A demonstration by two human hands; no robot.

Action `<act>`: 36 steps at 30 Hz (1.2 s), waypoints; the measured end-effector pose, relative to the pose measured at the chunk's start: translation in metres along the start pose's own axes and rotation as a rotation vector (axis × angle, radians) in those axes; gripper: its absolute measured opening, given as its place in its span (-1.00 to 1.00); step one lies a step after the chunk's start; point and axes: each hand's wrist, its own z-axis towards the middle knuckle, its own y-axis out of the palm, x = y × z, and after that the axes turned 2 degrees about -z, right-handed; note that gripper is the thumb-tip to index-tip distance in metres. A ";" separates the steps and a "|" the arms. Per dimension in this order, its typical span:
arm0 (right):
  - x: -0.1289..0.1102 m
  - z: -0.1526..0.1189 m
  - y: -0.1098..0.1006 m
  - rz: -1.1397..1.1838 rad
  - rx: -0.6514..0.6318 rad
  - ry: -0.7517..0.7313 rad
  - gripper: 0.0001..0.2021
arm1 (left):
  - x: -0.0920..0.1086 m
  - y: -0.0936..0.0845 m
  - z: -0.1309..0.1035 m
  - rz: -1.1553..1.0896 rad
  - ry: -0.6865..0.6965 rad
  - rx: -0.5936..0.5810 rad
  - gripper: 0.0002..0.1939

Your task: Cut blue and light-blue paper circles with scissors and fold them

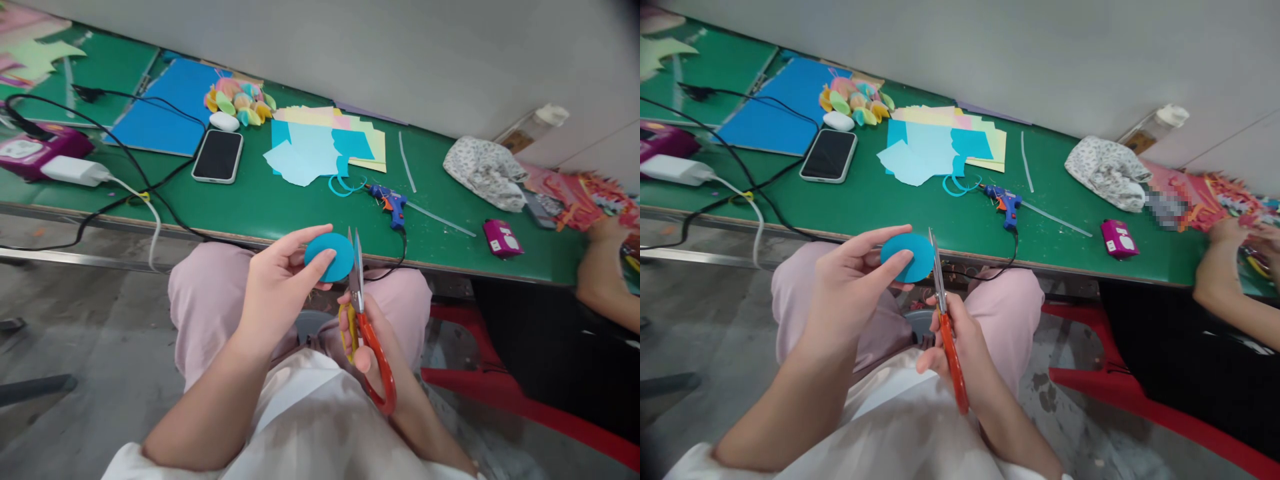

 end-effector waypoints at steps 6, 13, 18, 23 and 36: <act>0.002 -0.001 -0.001 -0.002 -0.018 -0.029 -0.18 | 0.001 -0.001 0.001 -0.006 0.002 -0.001 -0.65; -0.004 -0.002 -0.002 -0.013 -0.001 -0.012 -0.23 | 0.001 0.000 0.002 -0.014 0.007 -0.005 -0.66; -0.003 -0.002 -0.002 0.034 -0.013 0.032 -0.24 | 0.001 0.000 0.004 -0.006 0.026 0.013 -0.65; 0.008 0.004 -0.007 0.015 -0.020 -0.014 -0.27 | 0.001 0.001 0.004 -0.017 0.034 0.010 -0.68; 0.004 0.004 -0.005 -0.077 -0.033 -0.062 -0.12 | 0.001 0.002 0.002 -0.055 0.042 -0.034 -0.70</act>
